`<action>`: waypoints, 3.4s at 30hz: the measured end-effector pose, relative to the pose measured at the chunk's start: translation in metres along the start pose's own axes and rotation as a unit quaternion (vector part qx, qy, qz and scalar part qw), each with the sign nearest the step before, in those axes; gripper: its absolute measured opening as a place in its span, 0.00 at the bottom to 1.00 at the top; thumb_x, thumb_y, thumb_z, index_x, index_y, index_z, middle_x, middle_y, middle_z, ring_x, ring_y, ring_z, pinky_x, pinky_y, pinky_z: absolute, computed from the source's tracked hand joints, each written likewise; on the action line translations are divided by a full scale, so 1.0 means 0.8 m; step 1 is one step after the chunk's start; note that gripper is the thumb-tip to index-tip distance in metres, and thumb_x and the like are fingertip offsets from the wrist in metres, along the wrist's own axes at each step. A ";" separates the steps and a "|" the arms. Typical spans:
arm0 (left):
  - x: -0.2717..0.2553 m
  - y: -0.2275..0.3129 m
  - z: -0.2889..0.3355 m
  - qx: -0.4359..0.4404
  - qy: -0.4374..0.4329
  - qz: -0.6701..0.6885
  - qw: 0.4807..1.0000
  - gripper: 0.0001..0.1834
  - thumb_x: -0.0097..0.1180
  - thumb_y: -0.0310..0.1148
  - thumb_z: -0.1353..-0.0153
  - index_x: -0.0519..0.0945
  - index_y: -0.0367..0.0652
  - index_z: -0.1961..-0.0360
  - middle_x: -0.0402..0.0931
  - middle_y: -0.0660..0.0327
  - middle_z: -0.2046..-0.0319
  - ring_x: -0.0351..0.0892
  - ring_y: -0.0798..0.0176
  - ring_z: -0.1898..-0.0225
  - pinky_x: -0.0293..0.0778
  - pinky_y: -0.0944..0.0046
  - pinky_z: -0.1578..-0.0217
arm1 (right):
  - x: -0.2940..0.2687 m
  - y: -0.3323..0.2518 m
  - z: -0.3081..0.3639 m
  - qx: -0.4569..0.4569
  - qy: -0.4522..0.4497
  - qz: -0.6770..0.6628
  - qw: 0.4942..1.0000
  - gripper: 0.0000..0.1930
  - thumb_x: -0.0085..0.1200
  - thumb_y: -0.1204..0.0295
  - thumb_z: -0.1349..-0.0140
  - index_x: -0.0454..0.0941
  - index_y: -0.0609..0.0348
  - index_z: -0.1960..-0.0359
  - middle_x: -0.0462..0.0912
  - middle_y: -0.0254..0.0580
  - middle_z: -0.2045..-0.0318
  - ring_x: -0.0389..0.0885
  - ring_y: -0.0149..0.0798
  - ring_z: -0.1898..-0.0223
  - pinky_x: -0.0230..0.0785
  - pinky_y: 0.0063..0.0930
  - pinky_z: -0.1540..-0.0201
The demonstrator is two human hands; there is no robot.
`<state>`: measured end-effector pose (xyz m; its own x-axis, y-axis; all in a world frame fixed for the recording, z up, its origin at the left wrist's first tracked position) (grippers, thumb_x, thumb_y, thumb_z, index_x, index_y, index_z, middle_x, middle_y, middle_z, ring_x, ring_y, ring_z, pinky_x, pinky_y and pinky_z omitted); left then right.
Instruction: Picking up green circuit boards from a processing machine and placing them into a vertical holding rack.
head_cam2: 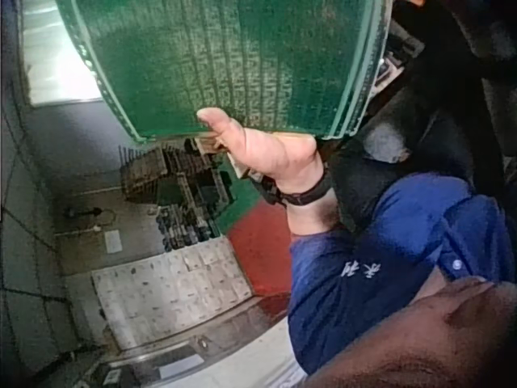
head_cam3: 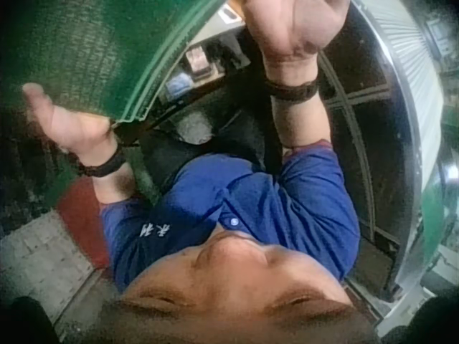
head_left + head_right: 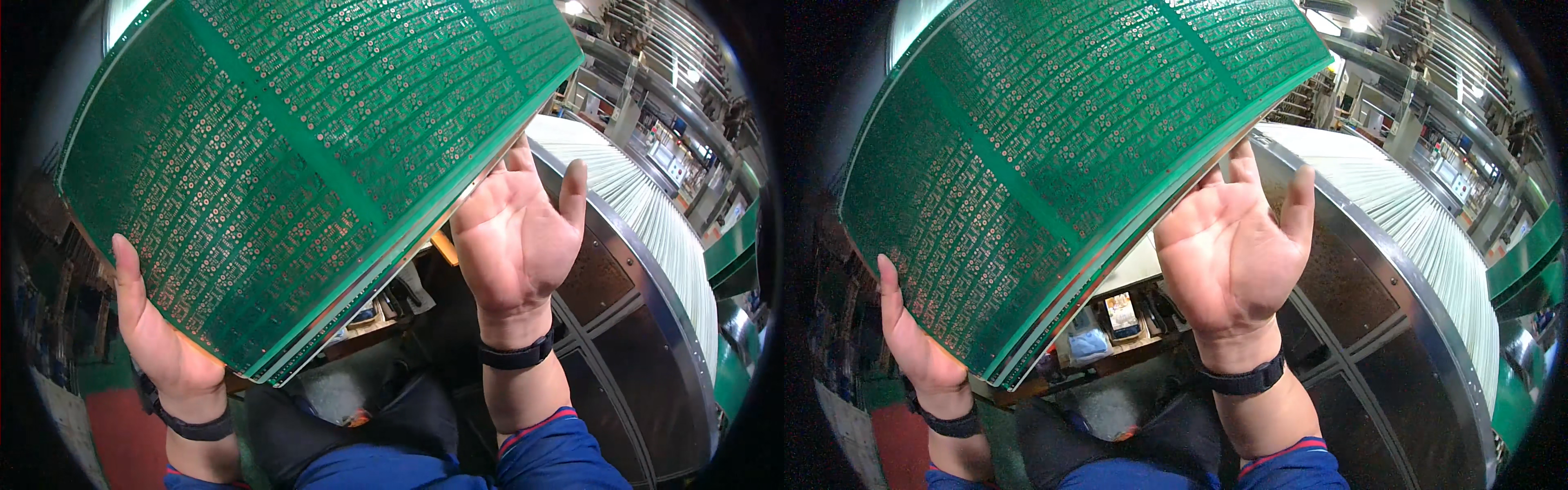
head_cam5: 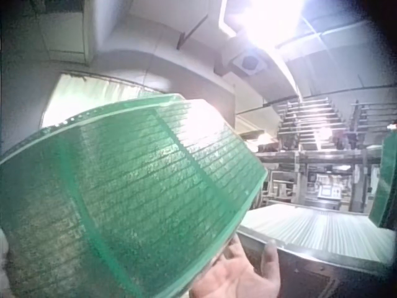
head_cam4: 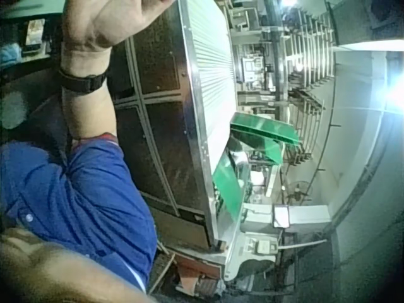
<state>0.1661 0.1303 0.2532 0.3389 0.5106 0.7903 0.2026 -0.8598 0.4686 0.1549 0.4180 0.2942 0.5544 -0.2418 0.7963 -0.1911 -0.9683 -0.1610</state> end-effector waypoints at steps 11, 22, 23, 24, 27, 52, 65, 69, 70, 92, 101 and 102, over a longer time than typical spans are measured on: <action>-0.036 0.012 -0.009 -0.064 0.048 -0.014 0.997 0.29 0.48 0.51 0.24 0.74 0.41 0.34 0.78 0.49 0.39 0.79 0.46 0.41 0.74 0.40 0.39 | -0.044 -0.010 -0.010 0.015 0.061 0.253 0.965 0.16 0.46 0.62 0.22 0.75 0.60 0.43 0.86 0.42 0.51 0.86 0.38 0.53 0.78 0.36 0.47; -0.053 0.022 -0.010 0.013 0.050 -0.122 0.991 0.23 0.48 0.41 0.22 0.66 0.42 0.32 0.77 0.53 0.40 0.82 0.53 0.44 0.83 0.48 0.46 | -0.058 0.008 0.008 0.046 0.070 0.268 0.960 0.15 0.50 0.66 0.24 0.73 0.60 0.41 0.84 0.39 0.47 0.85 0.37 0.48 0.80 0.36 0.44; -0.055 0.023 -0.010 0.019 0.049 -0.126 0.991 0.23 0.48 0.41 0.22 0.66 0.42 0.32 0.77 0.53 0.40 0.82 0.53 0.44 0.83 0.48 0.46 | -0.057 0.010 0.007 0.044 0.067 0.273 0.959 0.16 0.49 0.66 0.24 0.73 0.60 0.40 0.84 0.39 0.46 0.85 0.37 0.47 0.80 0.37 0.44; -0.057 0.026 -0.009 0.020 0.049 -0.127 0.991 0.23 0.48 0.41 0.22 0.66 0.42 0.32 0.77 0.53 0.40 0.82 0.53 0.44 0.83 0.48 0.46 | -0.056 0.012 0.007 0.041 0.064 0.277 0.958 0.16 0.49 0.66 0.24 0.73 0.59 0.40 0.84 0.39 0.45 0.84 0.37 0.47 0.79 0.37 0.43; -0.065 0.034 -0.006 0.012 0.055 -0.126 0.990 0.23 0.48 0.41 0.22 0.67 0.42 0.33 0.76 0.53 0.40 0.81 0.53 0.44 0.83 0.48 0.45 | -0.055 -0.001 0.000 0.057 0.089 0.267 0.958 0.16 0.47 0.65 0.23 0.73 0.56 0.39 0.83 0.39 0.44 0.84 0.38 0.45 0.77 0.40 0.41; -0.102 0.068 -0.006 -0.020 0.084 -0.153 0.984 0.20 0.49 0.39 0.22 0.71 0.41 0.36 0.79 0.54 0.43 0.84 0.55 0.47 0.84 0.50 0.48 | -0.042 -0.158 -0.048 0.097 0.091 0.484 0.865 0.21 0.47 0.62 0.23 0.73 0.60 0.35 0.86 0.36 0.49 0.86 0.28 0.54 0.81 0.23 0.56; -0.108 0.090 -0.010 0.048 0.071 -0.271 0.959 0.17 0.47 0.37 0.22 0.71 0.42 0.37 0.80 0.59 0.46 0.83 0.60 0.47 0.81 0.55 0.46 | -0.022 -0.179 -0.041 0.159 -0.027 0.582 0.797 0.24 0.55 0.68 0.28 0.70 0.67 0.34 0.83 0.40 0.44 0.82 0.31 0.45 0.71 0.27 0.38; -0.109 0.123 -0.020 0.093 0.077 -0.315 0.941 0.17 0.47 0.37 0.22 0.71 0.43 0.37 0.79 0.60 0.45 0.82 0.63 0.47 0.81 0.57 0.46 | -0.021 -0.176 -0.059 0.130 -0.051 0.584 0.800 0.18 0.51 0.68 0.25 0.72 0.64 0.38 0.85 0.36 0.51 0.87 0.27 0.56 0.81 0.23 0.54; -0.103 0.129 -0.024 0.110 0.073 -0.322 0.937 0.17 0.48 0.37 0.22 0.71 0.43 0.37 0.80 0.60 0.45 0.82 0.62 0.47 0.80 0.58 0.46 | -0.022 -0.181 -0.064 0.130 -0.057 0.584 0.799 0.19 0.51 0.68 0.25 0.72 0.64 0.37 0.86 0.37 0.52 0.87 0.28 0.57 0.82 0.24 0.54; -0.125 0.159 -0.070 0.134 0.083 -0.329 0.931 0.36 0.53 0.42 0.24 0.54 0.40 0.22 0.61 0.58 0.27 0.67 0.59 0.31 0.63 0.56 0.30 | -0.028 -0.139 -0.070 0.119 -0.024 0.614 0.780 0.14 0.59 0.61 0.28 0.79 0.49 0.45 0.84 0.26 0.61 0.80 0.20 0.65 0.74 0.19 0.64; -0.082 0.087 -0.103 0.046 0.007 -0.344 0.938 0.21 0.52 0.42 0.23 0.72 0.41 0.37 0.79 0.61 0.46 0.81 0.62 0.49 0.79 0.60 0.49 | -0.021 -0.214 -0.065 0.135 0.066 0.631 0.761 0.16 0.60 0.62 0.30 0.79 0.55 0.46 0.83 0.29 0.62 0.79 0.23 0.68 0.73 0.21 0.68; -0.088 0.086 -0.107 0.021 0.010 -0.334 0.942 0.20 0.51 0.42 0.23 0.73 0.41 0.38 0.79 0.60 0.47 0.81 0.62 0.50 0.79 0.59 0.49 | -0.019 -0.226 -0.067 0.140 0.090 0.642 0.749 0.15 0.59 0.63 0.30 0.79 0.55 0.47 0.83 0.30 0.63 0.79 0.24 0.69 0.73 0.21 0.69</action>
<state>0.0778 0.0350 0.2635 0.1059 0.9371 0.3325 0.4016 -0.3462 0.8479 0.1378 0.6004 0.3422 -0.0623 -0.9964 -0.0578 -0.2814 0.0731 -0.9568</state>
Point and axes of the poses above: each hand's wrist, its own z-axis away from the middle knuckle, its own x-axis out of the palm, y = z × x, the point moved 2 cm from there along -z, towards the middle knuckle
